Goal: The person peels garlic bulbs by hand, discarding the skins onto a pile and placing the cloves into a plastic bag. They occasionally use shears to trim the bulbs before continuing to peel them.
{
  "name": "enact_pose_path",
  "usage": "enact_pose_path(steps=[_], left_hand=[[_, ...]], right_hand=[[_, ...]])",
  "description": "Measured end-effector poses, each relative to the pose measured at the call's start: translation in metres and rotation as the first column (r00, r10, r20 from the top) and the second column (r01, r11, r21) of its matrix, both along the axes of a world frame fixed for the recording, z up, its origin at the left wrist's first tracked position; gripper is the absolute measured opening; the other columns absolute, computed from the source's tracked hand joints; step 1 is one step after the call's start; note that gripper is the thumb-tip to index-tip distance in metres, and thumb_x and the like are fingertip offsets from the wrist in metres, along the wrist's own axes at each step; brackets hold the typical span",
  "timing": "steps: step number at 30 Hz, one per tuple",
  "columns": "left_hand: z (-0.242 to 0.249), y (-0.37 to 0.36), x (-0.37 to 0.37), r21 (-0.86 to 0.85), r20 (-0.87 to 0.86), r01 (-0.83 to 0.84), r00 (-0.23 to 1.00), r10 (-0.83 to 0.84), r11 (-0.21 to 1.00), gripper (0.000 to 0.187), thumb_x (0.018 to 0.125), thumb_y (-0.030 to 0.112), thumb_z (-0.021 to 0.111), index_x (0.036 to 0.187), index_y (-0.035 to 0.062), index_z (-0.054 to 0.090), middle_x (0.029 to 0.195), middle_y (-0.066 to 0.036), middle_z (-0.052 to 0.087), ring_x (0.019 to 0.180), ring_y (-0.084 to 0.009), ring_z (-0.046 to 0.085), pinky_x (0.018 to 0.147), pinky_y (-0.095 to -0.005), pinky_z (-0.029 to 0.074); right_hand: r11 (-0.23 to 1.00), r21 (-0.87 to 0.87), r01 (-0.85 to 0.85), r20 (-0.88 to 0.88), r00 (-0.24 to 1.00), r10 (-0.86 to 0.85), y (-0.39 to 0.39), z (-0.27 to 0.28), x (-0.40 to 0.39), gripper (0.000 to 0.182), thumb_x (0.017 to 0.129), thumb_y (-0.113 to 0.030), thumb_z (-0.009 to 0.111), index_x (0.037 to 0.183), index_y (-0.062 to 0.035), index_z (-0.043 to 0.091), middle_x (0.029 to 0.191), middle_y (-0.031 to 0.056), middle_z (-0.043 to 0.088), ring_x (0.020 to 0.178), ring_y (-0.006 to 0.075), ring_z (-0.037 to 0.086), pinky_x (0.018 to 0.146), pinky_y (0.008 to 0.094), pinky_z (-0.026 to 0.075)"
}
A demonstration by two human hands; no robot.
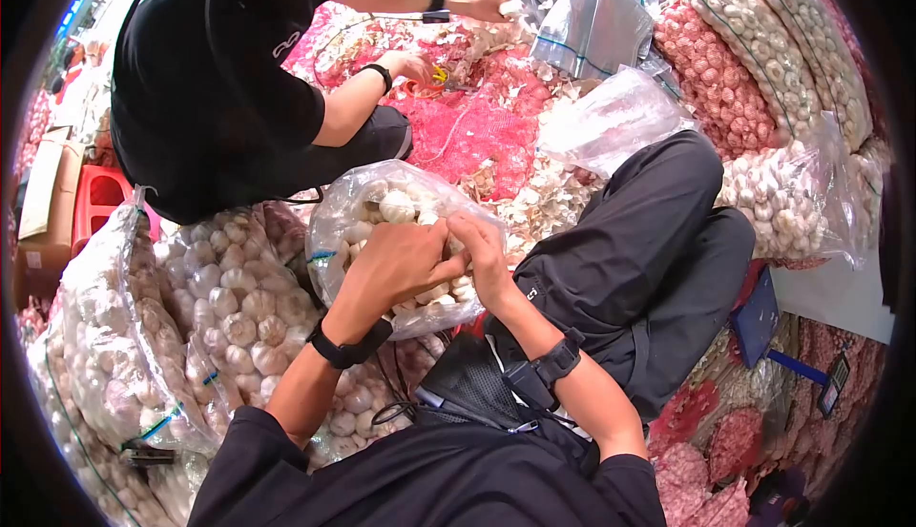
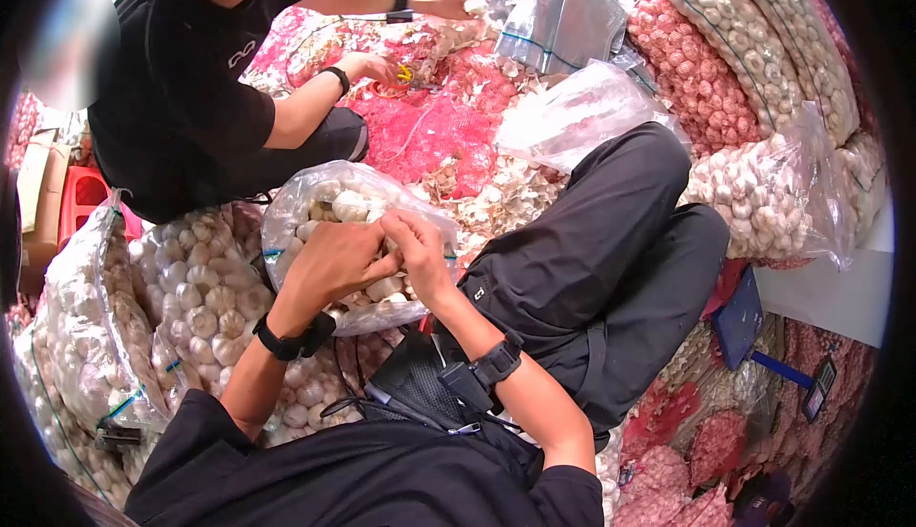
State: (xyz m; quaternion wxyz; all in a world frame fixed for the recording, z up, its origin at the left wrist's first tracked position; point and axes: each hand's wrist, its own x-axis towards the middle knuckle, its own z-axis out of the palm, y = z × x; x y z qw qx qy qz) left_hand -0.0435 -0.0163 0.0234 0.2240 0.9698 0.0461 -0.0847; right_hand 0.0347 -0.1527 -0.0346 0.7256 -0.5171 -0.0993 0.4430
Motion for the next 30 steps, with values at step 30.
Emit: enact_pose_path(steps=[30], left_hand=[[-0.005,-0.003,-0.002,-0.024,0.031,0.002,1.0,-0.001,1.0,0.045,0.094,0.045,0.061,0.087,0.0009,0.058,0.075,-0.017,0.065,0.072,-0.0364,0.066,0.064,-0.0456,0.051]], right_hand=[[0.994,0.018,0.104,0.112,0.988,-0.105,0.003,-0.015,-0.002,0.028,0.096,-0.023,0.056,0.072,-0.0081,0.058,0.068,-0.0086,0.048,0.062,0.0011,0.04,0.055,0.0229,0.031]])
